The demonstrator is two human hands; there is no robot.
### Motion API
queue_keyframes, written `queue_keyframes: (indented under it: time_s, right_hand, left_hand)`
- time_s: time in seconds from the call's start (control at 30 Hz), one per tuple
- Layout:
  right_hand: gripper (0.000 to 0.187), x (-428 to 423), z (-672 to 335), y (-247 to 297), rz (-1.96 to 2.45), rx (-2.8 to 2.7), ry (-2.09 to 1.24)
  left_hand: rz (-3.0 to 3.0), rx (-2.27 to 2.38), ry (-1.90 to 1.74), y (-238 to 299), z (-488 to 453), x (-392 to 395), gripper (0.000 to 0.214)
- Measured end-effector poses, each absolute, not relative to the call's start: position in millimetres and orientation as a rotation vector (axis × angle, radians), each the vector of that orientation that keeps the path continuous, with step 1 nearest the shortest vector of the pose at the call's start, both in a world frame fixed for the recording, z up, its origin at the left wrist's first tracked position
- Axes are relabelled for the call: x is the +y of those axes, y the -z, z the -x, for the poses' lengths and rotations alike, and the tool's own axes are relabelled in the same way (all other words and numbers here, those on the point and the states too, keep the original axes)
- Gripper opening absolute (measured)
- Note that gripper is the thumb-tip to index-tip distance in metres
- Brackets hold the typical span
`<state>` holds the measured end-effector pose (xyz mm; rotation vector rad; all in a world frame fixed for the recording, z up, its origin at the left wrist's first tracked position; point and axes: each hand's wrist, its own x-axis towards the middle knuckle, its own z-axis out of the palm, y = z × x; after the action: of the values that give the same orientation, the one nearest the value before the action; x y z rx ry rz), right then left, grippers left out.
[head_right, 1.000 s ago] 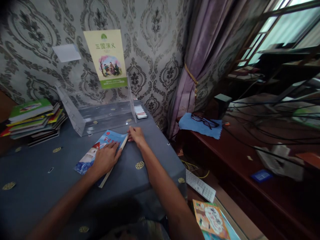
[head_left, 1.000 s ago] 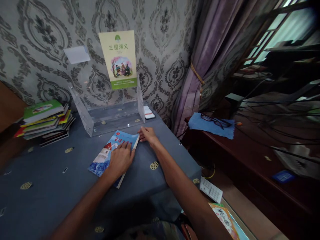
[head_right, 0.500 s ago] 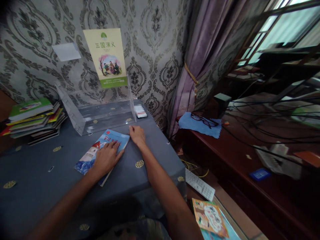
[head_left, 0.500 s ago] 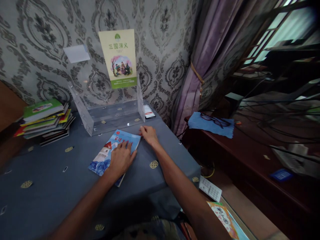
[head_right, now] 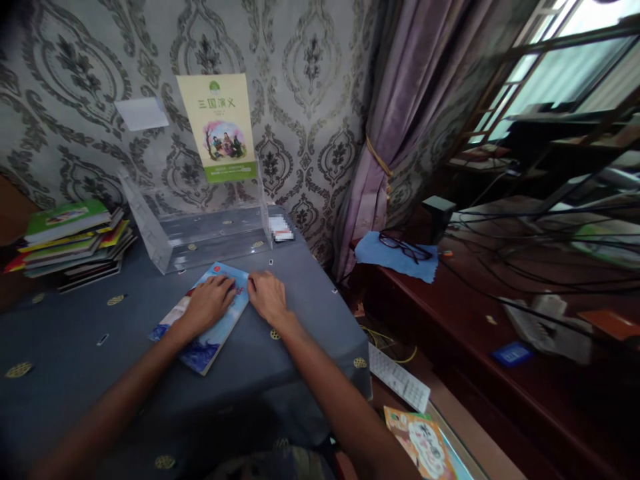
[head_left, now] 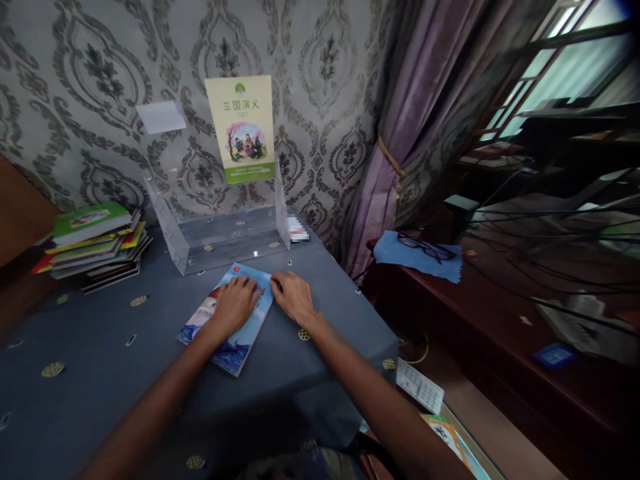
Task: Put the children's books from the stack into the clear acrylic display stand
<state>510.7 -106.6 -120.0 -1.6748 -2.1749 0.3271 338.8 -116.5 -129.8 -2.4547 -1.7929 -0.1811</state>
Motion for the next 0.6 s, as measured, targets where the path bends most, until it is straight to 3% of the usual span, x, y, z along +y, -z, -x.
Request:
queue_keyframes:
  time_s: [0.2,0.43,0.6]
  right_hand:
    - [0.025,-109,-506,128,1.58,-2.23,-0.274]
    - [0.046,-153,-489,136,1.417,-2.384,-0.168]
    - [0.033,-210,-472,146,1.079,-2.437,-0.228]
  left_hand:
    - [2.471,-1.855,0.409,153,-298,-71,0.042]
    - [2.491,-1.837,0.548,166,-287,-66,0.047]
    - [2.459,-1.881,0.557,162,-290,-69,0.044]
